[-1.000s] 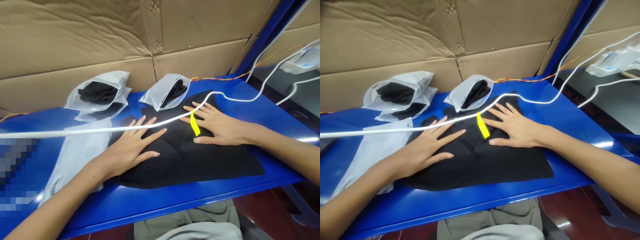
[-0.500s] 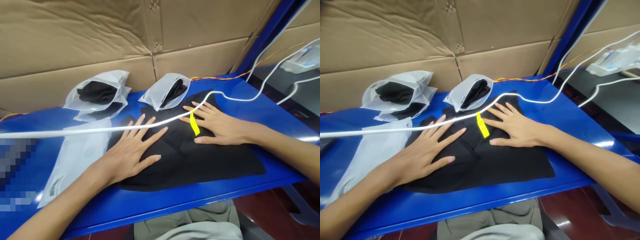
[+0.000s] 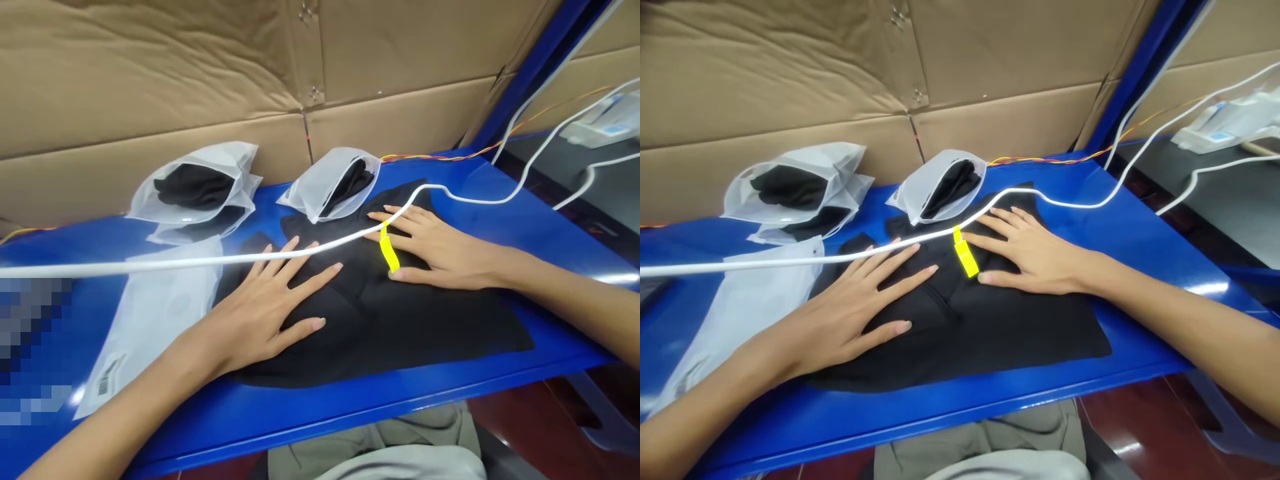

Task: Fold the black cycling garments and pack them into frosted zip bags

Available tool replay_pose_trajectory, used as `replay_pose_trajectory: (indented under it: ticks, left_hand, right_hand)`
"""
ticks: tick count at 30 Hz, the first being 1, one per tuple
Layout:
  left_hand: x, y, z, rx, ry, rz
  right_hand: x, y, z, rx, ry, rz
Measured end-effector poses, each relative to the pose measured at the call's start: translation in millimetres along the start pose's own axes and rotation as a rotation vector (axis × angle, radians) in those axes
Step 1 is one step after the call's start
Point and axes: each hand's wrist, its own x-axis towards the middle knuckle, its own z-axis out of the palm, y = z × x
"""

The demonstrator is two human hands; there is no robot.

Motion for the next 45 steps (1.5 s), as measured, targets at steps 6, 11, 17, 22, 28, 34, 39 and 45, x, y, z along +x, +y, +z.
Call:
replay_pose_trajectory:
  ticks: [6, 11, 17, 22, 28, 34, 39, 45]
  left_hand:
    - [-3, 6, 1.2, 0.006, 0.004, -0.012]
    - [-2, 4, 4.0, 0.026, 0.028, -0.006]
    - [2, -2, 6.8, 0.031, 0.09, -0.022]
    - [5, -7, 11.5, 0.044, 0.169, -0.037]
    - [3, -9, 15.9, 0.049, 0.118, -0.02]
    - [5, -12, 7.9, 0.013, 0.184, -0.033]
    - [14, -31, 3.2, -0.012, 0.341, -0.138]
    - [19, -50, 13.0, -0.027, 0.206, -0.186]
  right_hand:
    - [7, 19, -2, -0.09, 0.179, 0.183]
    - [5, 42, 2, -0.029, 0.125, 0.227]
    - [7, 46, 0, -0.037, 0.153, 0.214]
    - [7, 38, 0, -0.1, 0.16, 0.165]
    - [11, 29, 1, -0.076, 0.162, 0.031]
    - [11, 26, 1, -0.102, 0.143, -0.041]
    - [9, 25, 2, -0.133, 0.15, -0.05]
    - [8, 22, 3, -0.143, 0.147, -0.058]
